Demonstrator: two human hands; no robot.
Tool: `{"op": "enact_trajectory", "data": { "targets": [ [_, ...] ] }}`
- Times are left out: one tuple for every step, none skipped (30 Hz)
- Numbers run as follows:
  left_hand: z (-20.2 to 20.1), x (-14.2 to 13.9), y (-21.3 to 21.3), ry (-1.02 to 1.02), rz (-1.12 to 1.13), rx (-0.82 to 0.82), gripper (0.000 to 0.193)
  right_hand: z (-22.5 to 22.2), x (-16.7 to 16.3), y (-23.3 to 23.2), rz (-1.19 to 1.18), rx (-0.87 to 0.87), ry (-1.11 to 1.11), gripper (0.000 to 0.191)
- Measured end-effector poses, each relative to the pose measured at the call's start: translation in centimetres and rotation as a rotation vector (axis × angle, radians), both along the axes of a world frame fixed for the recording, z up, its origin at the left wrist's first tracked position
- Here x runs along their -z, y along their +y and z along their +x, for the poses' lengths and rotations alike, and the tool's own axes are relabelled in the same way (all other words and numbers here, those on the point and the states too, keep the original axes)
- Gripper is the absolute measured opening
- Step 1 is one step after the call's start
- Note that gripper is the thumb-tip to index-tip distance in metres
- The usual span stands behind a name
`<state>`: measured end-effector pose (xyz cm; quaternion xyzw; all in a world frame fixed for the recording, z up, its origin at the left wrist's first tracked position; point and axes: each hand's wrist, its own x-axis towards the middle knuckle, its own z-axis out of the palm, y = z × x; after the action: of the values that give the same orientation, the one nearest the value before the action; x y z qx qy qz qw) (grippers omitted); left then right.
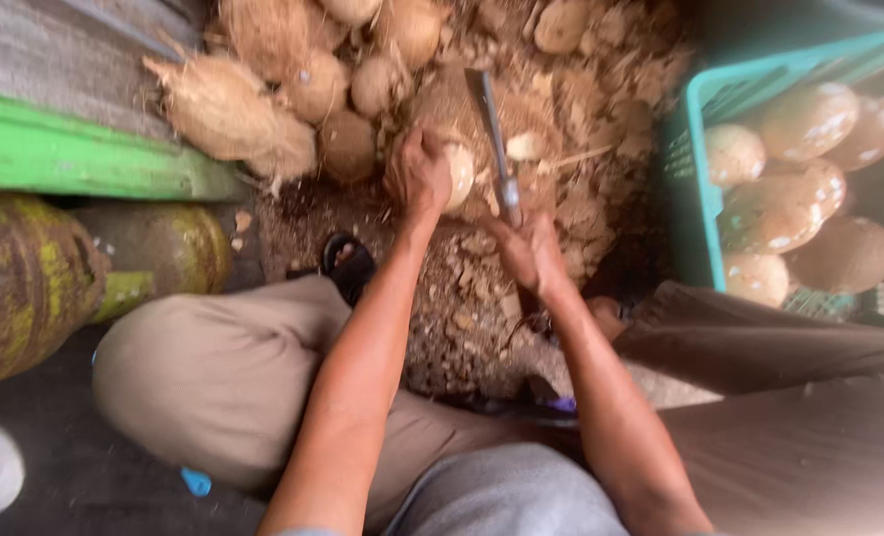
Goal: The person sits on a low stool and husks coconuts one at a time, chopping off the outer husk with a machete against a wooden chopping block. They rotate each coconut between strikes, then toss the husked coconut aside and reach for the next one from the pile.
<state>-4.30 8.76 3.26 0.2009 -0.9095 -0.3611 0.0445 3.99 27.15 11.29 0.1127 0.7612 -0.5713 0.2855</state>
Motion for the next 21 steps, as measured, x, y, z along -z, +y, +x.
{"op": "enact_trajectory", "data": {
  "targets": [
    [0.0, 0.0, 0.1, 0.011, 0.011, -0.001, 0.035, 0.1, -0.2, 0.0, 0.009, 0.054, 0.098, 0.034],
    [0.0, -0.1, 0.2, 0.002, 0.015, -0.008, 0.036, 0.1, 0.0, -0.2, 0.01, 0.104, 0.177, 0.032],
    [0.0, -0.3, 0.3, 0.032, -0.011, -0.007, 0.035, 0.3, 0.3, -0.5, 0.012, 0.147, 0.229, 0.031],
    [0.0, -0.5, 0.4, 0.054, -0.036, -0.007, 0.035, 0.7, 0.7, -0.9, -0.018, 0.167, 0.199, 0.029],
    [-0.1, -0.7, 0.5, 0.093, -0.059, 0.001, 0.035, 1.0, 1.3, -1.4, -0.045, 0.194, 0.187, 0.027],
    [-0.2, -1.0, 0.6, 0.002, -0.061, -0.002, 0.034, 0.7, 1.9, -1.6, -0.069, 0.224, 0.196, 0.025],
    [-0.2, -1.1, 0.6, -0.092, -0.06, -0.001, 0.033, 0.5, 2.4, -1.7, 0.032, 0.109, 0.214, 0.033],
    [-0.1, -1.2, 0.7, -0.201, -0.061, 0.0, 0.032, 0.5, 2.9, -1.7, 0.132, -0.008, 0.215, 0.041],
    [0.0, -1.2, 0.7, -0.143, -0.071, 0.013, 0.03, 0.5, 3.3, -1.6, 0.226, -0.128, 0.222, 0.049],
    [0.0, -1.1, 0.7, -0.072, -0.088, 0.022, 0.029, 0.4, 3.6, -1.5, 0.199, -0.089, 0.214, 0.037],
    [0.2, -0.9, 0.6, -0.011, -0.102, 0.033, 0.028, 0.6, 3.9, -1.3, 0.174, -0.051, 0.197, 0.026],
    [0.4, -0.5, 0.6, -0.017, -0.086, 0.038, 0.028, 0.9, 4.1, -1.1, 0.158, -0.014, 0.173, 0.018],
    [0.4, -0.2, 0.5, -0.016, -0.075, 0.039, 0.029, 0.9, 4.3, -1.0, 0.13, 0.001, 0.238, 0.023],
    [0.6, 0.2, 0.4, -0.027, -0.063, 0.045, 0.03, 1.2, 4.5, -1.0, 0.104, 0.018, 0.291, 0.03],
    [0.8, 0.7, 0.4, 0.055, -0.088, 0.053, 0.03, 1.3, 4.7, -1.0, 0.086, 0.036, 0.329, 0.038],
    [0.6, 1.1, 0.2, 0.15, -0.115, 0.058, 0.03, 1.4, 4.8, -1.1, 0.106, 0.065, 0.26, 0.039],
    [0.4, 1.4, 0.0, 0.267, -0.149, 0.058, 0.031, 1.3, 5.0, -1.1, 0.117, 0.092, 0.213, 0.04],
    [0.1, 1.7, -0.2, 0.193, -0.125, 0.045, 0.032, 1.0, 5.0, -1.0, 0.127, 0.12, 0.163, 0.042],
    [0.1, 2.0, -0.3, 0.1, -0.097, 0.037, 0.032, 1.0, 5.0, -0.9, 0.062, 0.07, 0.182, 0.039],
    [-0.1, 2.0, -0.2, 0.009, -0.071, 0.029, 0.033, 0.6, 4.9, -0.5, -0.005, 0.021, 0.203, 0.035],
    [0.1, 2.2, -0.3, 0.067, -0.097, 0.036, 0.033, 0.4, 4.7, -0.2, -0.073, -0.018, 0.234, 0.033]
  ]
}}
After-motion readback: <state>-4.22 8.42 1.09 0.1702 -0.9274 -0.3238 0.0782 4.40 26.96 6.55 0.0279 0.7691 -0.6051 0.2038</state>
